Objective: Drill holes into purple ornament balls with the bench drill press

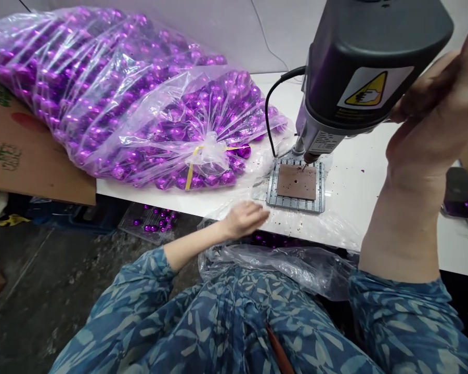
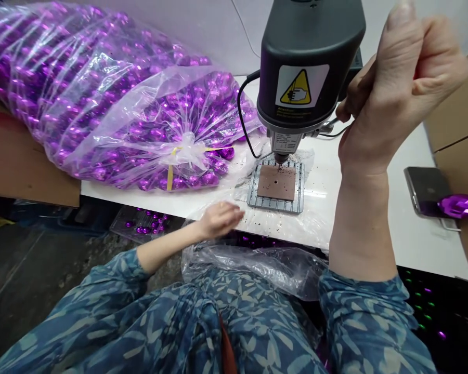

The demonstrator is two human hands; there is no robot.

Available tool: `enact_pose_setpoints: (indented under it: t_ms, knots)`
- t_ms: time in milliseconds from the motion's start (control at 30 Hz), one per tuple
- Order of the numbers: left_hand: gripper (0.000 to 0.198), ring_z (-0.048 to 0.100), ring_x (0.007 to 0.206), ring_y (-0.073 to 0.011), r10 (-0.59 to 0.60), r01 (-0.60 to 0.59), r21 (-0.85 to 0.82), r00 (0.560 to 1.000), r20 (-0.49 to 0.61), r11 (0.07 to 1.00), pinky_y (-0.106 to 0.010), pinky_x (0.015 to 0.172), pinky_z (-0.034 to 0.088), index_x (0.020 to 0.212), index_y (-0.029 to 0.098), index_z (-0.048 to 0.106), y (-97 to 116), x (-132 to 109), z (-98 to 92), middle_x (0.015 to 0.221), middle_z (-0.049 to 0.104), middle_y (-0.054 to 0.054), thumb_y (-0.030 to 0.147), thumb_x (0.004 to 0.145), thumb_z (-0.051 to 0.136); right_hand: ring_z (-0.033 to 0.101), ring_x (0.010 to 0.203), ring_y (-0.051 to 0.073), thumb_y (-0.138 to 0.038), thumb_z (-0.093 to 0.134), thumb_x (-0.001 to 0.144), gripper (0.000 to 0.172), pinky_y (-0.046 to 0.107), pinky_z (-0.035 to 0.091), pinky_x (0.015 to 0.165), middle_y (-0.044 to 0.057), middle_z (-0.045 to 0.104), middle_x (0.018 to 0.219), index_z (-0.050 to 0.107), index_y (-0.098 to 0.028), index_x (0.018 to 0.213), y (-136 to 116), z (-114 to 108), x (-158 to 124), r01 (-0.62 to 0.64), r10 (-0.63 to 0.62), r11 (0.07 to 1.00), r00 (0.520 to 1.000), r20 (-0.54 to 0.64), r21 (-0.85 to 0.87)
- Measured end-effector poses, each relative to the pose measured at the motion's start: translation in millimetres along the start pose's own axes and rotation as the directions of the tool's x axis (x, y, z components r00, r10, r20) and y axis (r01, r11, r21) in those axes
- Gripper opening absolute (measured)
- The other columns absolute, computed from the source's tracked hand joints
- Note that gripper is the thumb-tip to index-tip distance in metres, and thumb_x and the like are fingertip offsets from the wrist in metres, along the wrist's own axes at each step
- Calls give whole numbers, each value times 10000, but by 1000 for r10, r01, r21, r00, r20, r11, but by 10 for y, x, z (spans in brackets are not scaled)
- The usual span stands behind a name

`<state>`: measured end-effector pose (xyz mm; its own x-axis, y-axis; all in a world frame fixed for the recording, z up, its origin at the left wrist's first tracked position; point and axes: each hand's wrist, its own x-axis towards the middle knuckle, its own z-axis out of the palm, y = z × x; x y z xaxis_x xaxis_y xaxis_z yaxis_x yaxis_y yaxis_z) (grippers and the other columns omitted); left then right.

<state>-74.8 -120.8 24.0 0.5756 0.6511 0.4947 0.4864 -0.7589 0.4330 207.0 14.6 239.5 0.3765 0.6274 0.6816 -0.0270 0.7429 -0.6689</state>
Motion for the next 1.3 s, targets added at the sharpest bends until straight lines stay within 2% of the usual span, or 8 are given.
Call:
enact_pose_setpoints:
  t_ms: [200,300,433,533,700,800,967,1300]
  knots:
    - [66,674,1150,-355,-488,521,77,834,-258,850,-533,1052,550,1008,225,730,-1137,1080,-118,1106,746,-150,285,1005,704,399,413,121,-822,780,710,774,365,205,448,-21,312,465,299,-235,554,41,-10,22,45,-45,999,998,38,-9]
    - [145,650,1308,-423,-654,688,179,725,-215,703,-632,1181,472,1072,194,726,-1337,1405,-156,1231,728,-176,224,940,779,368,415,113,-749,795,782,709,362,213,443,-43,272,471,313,-256,618,-24,22,1,44,-43,999,998,42,-23]
    - [335,624,1420,-419,-740,741,263,661,-125,618,-582,1248,431,1252,216,726,-1107,1483,-311,1487,656,-188,158,927,784,360,429,91,-487,765,940,553,328,218,457,-56,245,496,350,-244,668,-93,59,-28,43,-42,999,999,31,-17]
    - [425,668,1364,-362,-720,683,-231,674,-166,693,-498,1180,523,1315,248,715,-812,1363,-464,1409,712,-145,250,912,851,347,426,94,-425,737,968,536,327,210,463,-57,217,496,330,-244,670,-111,68,-31,43,-42,999,999,31,-12]
    - [351,748,1214,-261,-797,394,-898,597,87,197,-446,1080,626,1243,253,740,-451,1124,-576,1267,783,-96,382,936,847,370,430,82,-433,696,995,581,317,223,480,-43,257,490,281,-233,642,-105,71,-36,34,-31,996,999,33,-79]
    - [315,743,1273,-255,-788,320,-947,582,201,-5,-446,1129,627,1191,226,746,-340,1071,-502,1265,795,-92,381,941,860,393,435,80,-498,699,985,626,320,231,479,-32,294,495,267,-228,621,-87,69,-39,25,-23,995,1000,21,-101]
    - [412,746,1308,-261,-765,341,-937,584,271,-71,-461,1147,616,1203,254,746,-236,1094,-208,1264,812,-59,292,855,962,362,425,80,-827,717,702,718,326,216,463,-62,283,485,325,-229,642,-93,81,-23,43,-42,998,999,33,-49]
    - [239,758,1216,-225,-761,298,-925,535,367,-237,-448,1124,629,1123,237,758,-185,1195,51,1181,817,-39,252,928,895,393,424,41,-765,709,650,712,257,208,421,-76,194,505,249,-223,675,-137,78,-48,21,-19,998,999,38,-52]
